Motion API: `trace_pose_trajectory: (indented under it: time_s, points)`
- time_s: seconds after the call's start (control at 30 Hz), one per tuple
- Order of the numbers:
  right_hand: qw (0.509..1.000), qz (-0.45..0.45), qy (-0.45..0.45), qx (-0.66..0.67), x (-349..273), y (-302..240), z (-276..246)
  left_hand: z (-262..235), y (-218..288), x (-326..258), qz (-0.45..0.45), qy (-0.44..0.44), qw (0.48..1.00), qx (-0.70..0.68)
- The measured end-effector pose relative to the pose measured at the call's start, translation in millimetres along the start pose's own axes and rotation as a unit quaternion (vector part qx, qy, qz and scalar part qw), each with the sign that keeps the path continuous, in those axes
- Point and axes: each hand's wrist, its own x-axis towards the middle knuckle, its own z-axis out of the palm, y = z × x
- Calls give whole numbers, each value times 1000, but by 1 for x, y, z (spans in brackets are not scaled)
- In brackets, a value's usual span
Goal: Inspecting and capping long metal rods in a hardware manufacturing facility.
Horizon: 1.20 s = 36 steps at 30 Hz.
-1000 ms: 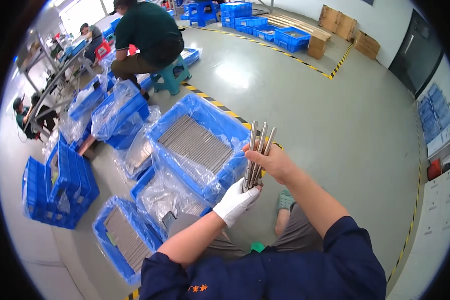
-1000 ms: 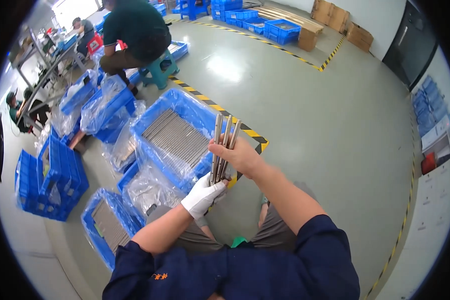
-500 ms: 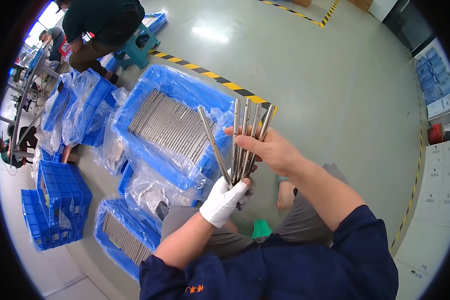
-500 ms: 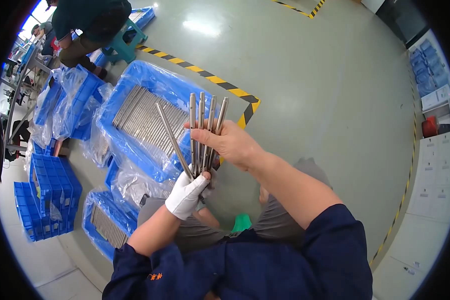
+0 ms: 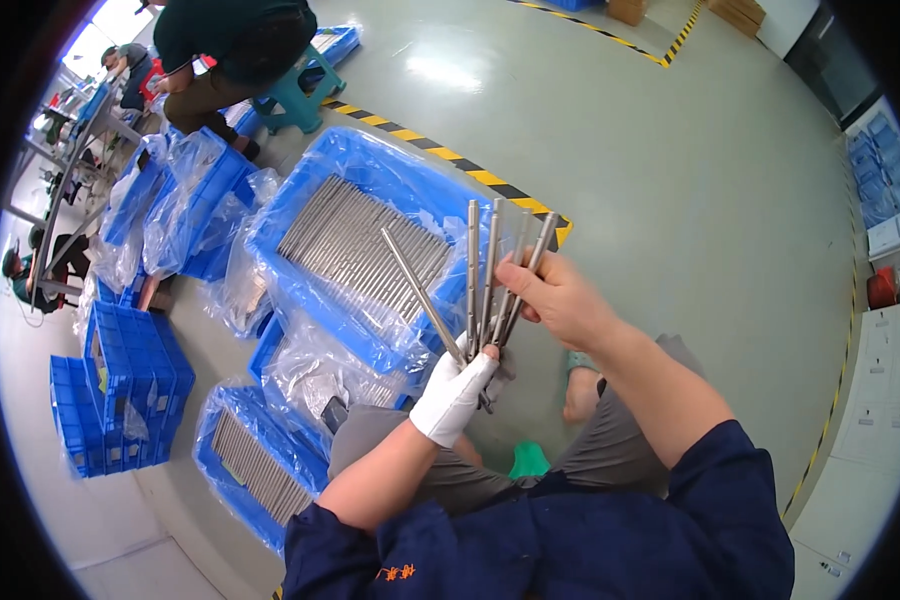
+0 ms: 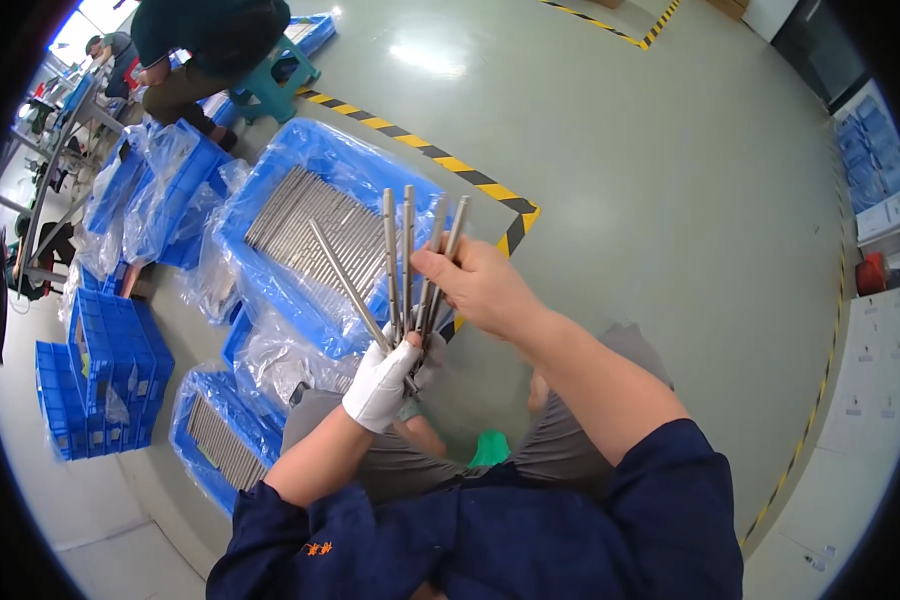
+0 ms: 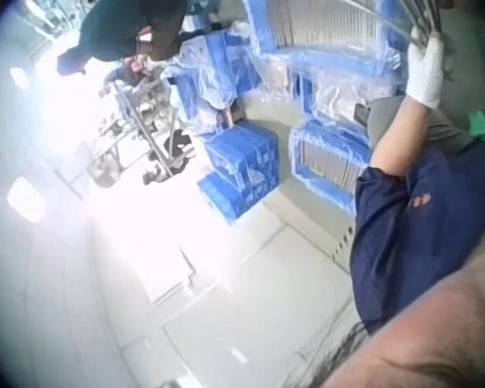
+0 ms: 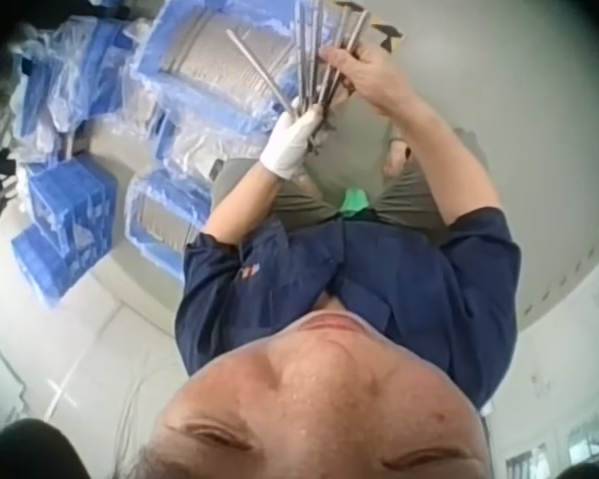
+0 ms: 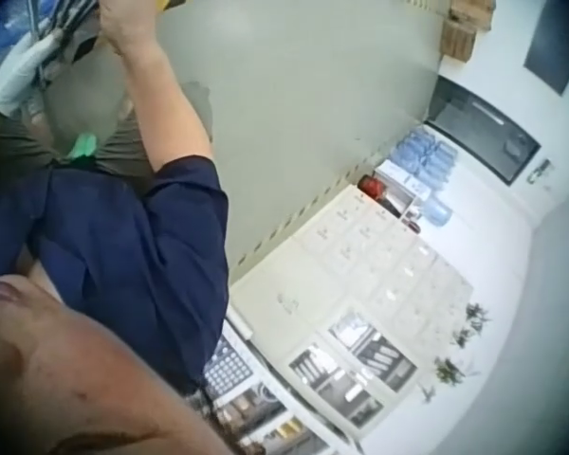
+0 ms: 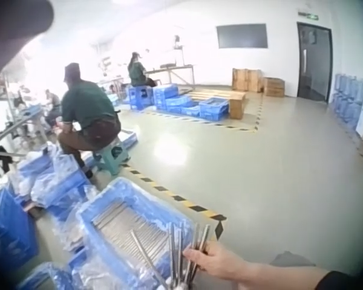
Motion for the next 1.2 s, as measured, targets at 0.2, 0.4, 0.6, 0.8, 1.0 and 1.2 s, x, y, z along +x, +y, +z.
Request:
trace_pose_trajectory:
  time_s: [0.2,0.4,0.6,0.8,1.0,1.2]
  points:
    - [991,-52,107,61,3,8,-4,-8,2,7,51,7,998,40]
    - [970,-119,164,132,21,-13,-54,-20,15,5,65,27,995,78]
    - [992,-119,-30,-25,22,13,-28,-11,15,-6,-29,-144,989,-35]
    - [989,-53,-141,-1,11,1,-1,-10,14,-11,-56,-205,977,-2]
    - [989,-22,-136,49,8,3,-3,-9,15,-13,-76,-217,973,-10]
    - [994,-33,-71,82,9,10,7,-5,12,-12,-104,-226,968,-36]
